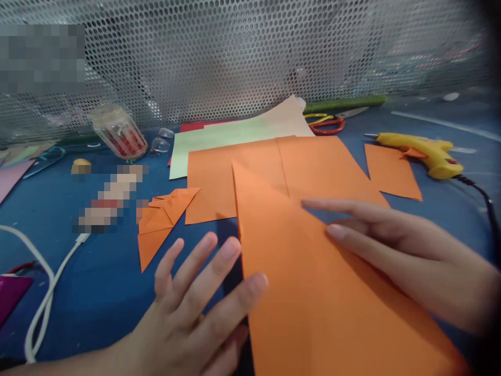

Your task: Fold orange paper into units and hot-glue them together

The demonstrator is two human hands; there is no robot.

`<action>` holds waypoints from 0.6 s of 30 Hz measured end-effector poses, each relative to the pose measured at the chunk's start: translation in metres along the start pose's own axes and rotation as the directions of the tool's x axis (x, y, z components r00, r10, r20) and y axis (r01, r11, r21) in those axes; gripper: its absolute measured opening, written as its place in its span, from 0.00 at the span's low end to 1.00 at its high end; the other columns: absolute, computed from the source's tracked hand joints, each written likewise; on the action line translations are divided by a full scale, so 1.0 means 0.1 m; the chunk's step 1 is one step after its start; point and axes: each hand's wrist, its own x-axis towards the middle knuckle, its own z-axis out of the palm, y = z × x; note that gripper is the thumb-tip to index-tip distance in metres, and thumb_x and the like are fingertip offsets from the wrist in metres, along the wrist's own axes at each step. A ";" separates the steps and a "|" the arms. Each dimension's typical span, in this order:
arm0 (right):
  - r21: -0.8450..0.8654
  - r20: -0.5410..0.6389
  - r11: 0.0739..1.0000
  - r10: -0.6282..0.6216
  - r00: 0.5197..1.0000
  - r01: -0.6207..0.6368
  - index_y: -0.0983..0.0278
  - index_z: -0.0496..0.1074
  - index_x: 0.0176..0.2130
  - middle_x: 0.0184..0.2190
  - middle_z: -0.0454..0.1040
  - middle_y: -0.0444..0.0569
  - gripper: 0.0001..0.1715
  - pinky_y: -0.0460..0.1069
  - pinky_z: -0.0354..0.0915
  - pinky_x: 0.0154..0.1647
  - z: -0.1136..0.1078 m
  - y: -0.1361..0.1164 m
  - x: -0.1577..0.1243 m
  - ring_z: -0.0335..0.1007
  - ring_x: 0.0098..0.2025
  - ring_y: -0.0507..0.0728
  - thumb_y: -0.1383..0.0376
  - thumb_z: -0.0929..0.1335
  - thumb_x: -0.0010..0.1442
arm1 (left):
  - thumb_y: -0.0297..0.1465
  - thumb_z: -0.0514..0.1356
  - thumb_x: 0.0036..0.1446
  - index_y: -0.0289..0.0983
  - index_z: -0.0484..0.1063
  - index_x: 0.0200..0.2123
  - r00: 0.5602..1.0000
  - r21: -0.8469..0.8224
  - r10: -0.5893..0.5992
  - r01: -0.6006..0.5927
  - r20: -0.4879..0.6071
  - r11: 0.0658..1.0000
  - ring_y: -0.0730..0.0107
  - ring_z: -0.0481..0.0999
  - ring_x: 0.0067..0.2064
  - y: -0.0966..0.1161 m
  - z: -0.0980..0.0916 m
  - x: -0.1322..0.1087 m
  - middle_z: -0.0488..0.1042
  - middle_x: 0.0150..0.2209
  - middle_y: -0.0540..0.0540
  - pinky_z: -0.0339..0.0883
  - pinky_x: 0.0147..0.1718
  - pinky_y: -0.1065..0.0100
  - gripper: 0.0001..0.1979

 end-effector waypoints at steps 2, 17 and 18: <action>0.107 0.097 0.993 0.036 0.995 -0.046 0.51 0.78 0.68 0.45 0.91 0.51 0.37 0.56 0.88 0.39 0.10 -0.01 0.11 0.91 0.42 0.65 0.36 0.71 0.72 | 0.21 0.52 0.74 0.50 0.30 0.87 0.999 -0.036 -0.037 0.037 0.004 0.999 0.68 0.32 0.87 -0.02 0.03 0.10 0.27 0.87 0.61 0.33 0.83 0.59 0.48; -0.339 0.492 0.629 -0.515 0.702 0.700 0.48 0.71 0.76 0.70 0.78 0.56 0.46 0.65 0.78 0.64 -0.01 -0.02 -0.08 0.81 0.65 0.71 0.40 0.76 0.66 | 0.42 0.66 0.74 0.41 0.72 0.73 0.919 -0.237 -0.076 0.179 0.388 0.955 0.43 0.62 0.81 -0.12 -0.01 0.26 0.65 0.80 0.36 0.61 0.78 0.40 0.29; -0.335 0.534 0.620 -0.495 0.685 0.709 0.47 0.70 0.76 0.71 0.78 0.54 0.47 0.65 0.77 0.65 -0.02 -0.02 -0.10 0.80 0.66 0.71 0.45 0.78 0.64 | 0.46 0.69 0.73 0.41 0.72 0.73 0.917 -0.248 -0.075 0.183 0.391 0.951 0.42 0.62 0.81 -0.13 -0.02 0.27 0.65 0.80 0.35 0.61 0.78 0.40 0.32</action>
